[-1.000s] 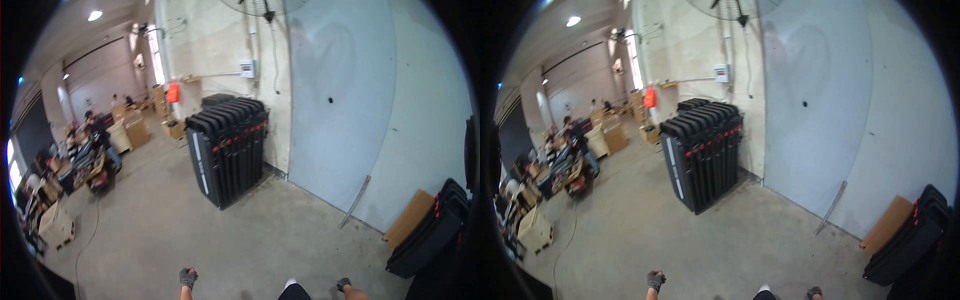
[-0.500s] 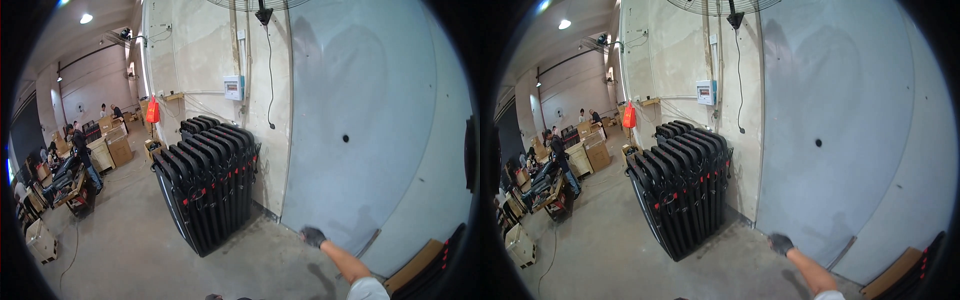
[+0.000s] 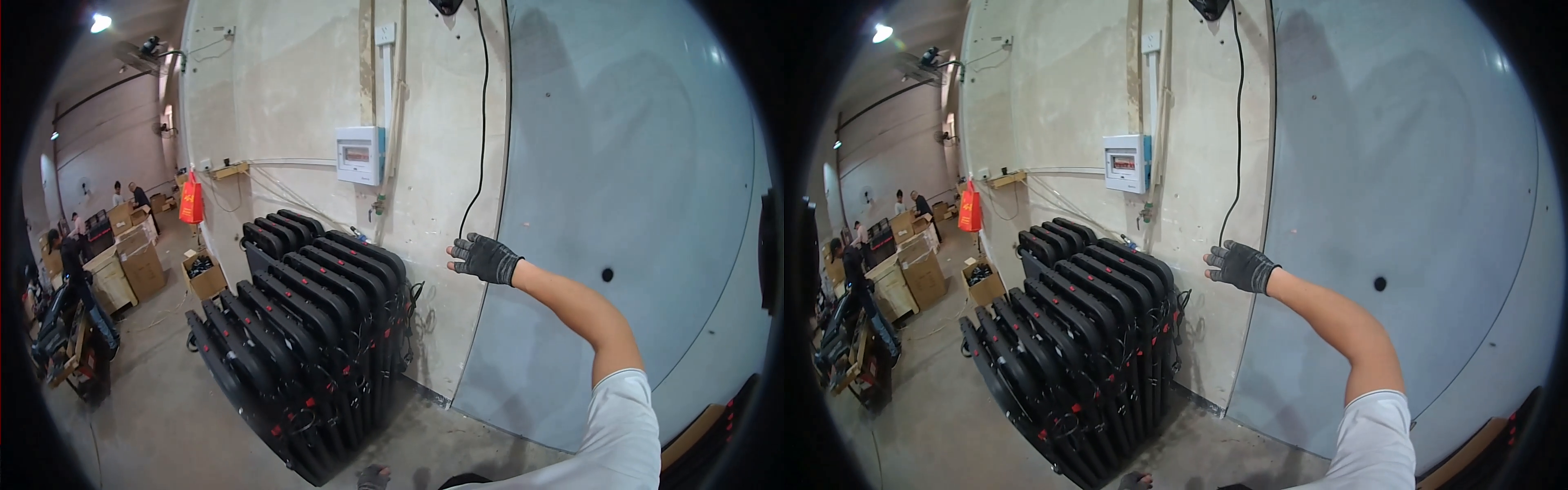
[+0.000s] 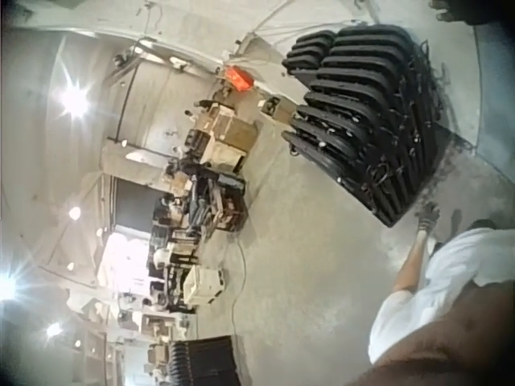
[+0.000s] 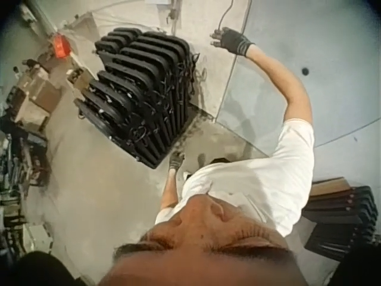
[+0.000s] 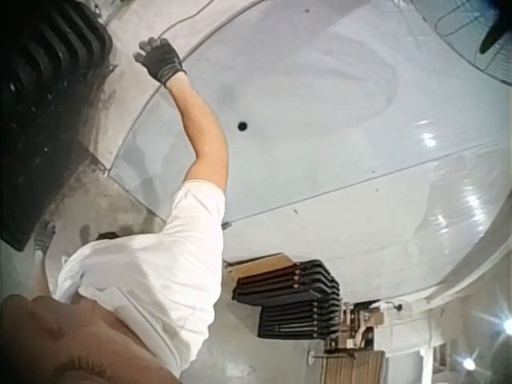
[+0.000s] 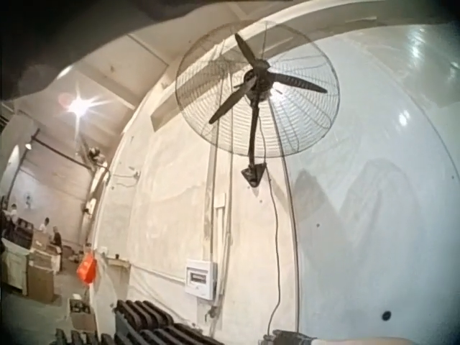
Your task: Sort small metal fasteners into different cardboard boxes at a factory workstation.
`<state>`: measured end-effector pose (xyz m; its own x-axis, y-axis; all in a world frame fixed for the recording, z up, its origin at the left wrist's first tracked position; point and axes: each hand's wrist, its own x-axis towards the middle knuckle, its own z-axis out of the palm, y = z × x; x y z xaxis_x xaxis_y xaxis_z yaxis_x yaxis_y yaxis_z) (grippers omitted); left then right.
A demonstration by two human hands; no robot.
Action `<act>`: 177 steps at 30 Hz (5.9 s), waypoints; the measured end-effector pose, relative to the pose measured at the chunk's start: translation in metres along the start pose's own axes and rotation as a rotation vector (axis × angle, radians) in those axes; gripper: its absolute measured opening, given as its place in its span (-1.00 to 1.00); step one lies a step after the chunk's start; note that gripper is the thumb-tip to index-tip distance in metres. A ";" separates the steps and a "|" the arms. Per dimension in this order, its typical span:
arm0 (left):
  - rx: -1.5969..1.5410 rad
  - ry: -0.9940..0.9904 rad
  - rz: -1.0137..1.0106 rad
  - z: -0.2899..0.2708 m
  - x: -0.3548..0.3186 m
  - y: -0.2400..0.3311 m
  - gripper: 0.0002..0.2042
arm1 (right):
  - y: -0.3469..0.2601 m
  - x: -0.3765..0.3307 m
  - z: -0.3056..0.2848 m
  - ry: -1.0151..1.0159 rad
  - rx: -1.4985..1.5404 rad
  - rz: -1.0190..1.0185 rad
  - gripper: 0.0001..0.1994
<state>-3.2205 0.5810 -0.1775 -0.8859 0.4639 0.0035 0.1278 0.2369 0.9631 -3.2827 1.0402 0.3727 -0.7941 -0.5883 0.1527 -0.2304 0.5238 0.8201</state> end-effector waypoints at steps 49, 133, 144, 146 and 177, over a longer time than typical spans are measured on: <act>0.571 0.239 0.677 -0.214 0.489 0.346 -0.80 | 0.591 0.385 0.002 0.563 -0.086 0.969 -0.65; -0.358 1.386 -1.596 0.278 -0.694 0.112 -0.58 | -0.886 0.061 -0.162 -1.400 1.735 -0.865 -0.77; -0.716 2.820 -1.046 0.399 -0.847 0.042 -0.70 | -1.318 0.075 -0.630 0.655 -0.098 -2.006 -0.74; -1.076 3.463 -0.139 0.415 -0.834 0.081 -0.85 | -1.293 -0.045 -0.802 0.673 0.226 -2.167 -0.74; -0.562 2.000 -1.794 0.420 -1.752 0.026 -0.58 | -1.657 -0.418 -1.211 -0.262 0.055 -2.320 -0.76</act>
<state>-1.4775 0.1333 -0.2713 0.6656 -0.5391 -0.5161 -0.4008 -0.8416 0.3621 -1.8882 -0.3280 -0.3823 0.6921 0.0544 -0.7197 -0.5267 -0.6438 -0.5551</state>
